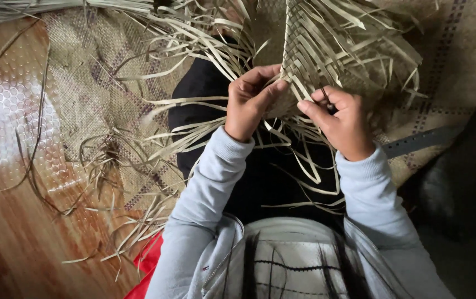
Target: Hand-weaving natural fibers together to create a traditional mat or container.
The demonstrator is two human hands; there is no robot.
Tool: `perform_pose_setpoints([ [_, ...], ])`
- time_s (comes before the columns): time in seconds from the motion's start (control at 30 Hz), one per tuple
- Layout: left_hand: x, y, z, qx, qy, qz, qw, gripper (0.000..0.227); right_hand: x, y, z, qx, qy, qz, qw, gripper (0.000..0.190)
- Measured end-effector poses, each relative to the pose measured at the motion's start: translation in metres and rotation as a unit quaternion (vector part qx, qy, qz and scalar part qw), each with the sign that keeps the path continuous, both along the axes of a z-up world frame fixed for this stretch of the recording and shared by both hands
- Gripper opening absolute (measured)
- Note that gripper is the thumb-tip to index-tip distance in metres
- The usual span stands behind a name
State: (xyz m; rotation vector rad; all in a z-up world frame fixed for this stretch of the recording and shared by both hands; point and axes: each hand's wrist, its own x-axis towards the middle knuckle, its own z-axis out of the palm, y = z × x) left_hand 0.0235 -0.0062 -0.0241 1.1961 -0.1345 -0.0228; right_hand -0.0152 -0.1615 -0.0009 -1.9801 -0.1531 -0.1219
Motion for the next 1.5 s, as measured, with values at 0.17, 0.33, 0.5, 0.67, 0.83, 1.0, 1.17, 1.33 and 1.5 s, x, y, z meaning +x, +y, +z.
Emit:
perform_pose_setpoints([
  [0.17, 0.002, 0.002, -0.001, 0.003, -0.003, 0.029, 1.0, 0.024, 0.006, -0.006, -0.011, -0.018, 0.014, 0.008, 1.0, 0.01],
  [0.33, 0.009, 0.001, -0.011, 0.012, -0.004, 0.071, 0.997, 0.022, 0.0, -0.011, 0.0, -0.138, 0.001, 0.0, 0.99, 0.013],
  [0.5, 0.014, 0.007, -0.012, -0.065, 0.043, 0.023, 0.997, 0.011, -0.016, 0.007, 0.034, -0.066, -0.136, 0.049, 0.987, 0.013],
  [0.67, 0.015, 0.016, -0.023, -0.164, 0.075, -0.047, 0.983, 0.014, -0.006, 0.025, 0.013, -0.121, -0.144, 0.073, 0.98, 0.024],
  [0.83, 0.012, 0.024, -0.018, -0.161, 0.07, -0.108, 0.979, 0.023, -0.002, 0.028, 0.002, -0.124, -0.127, 0.026, 0.984, 0.034],
  [1.0, 0.009, 0.028, -0.018, -0.116, 0.054, -0.13, 0.983, 0.042, 0.0, 0.029, 0.007, -0.108, -0.12, 0.041, 0.986, 0.032],
  [1.17, 0.009, 0.027, -0.018, -0.101, 0.061, -0.113, 0.987, 0.042, 0.0, 0.029, 0.018, -0.135, -0.112, 0.056, 0.983, 0.033],
  [1.33, 0.007, 0.026, -0.014, -0.085, 0.053, -0.11, 0.989, 0.039, 0.001, 0.03, 0.019, -0.147, -0.116, 0.056, 0.981, 0.032],
  [1.5, 0.006, 0.026, -0.017, -0.121, 0.061, -0.102, 0.986, 0.033, 0.002, 0.032, 0.011, -0.102, -0.121, 0.034, 0.987, 0.029],
])
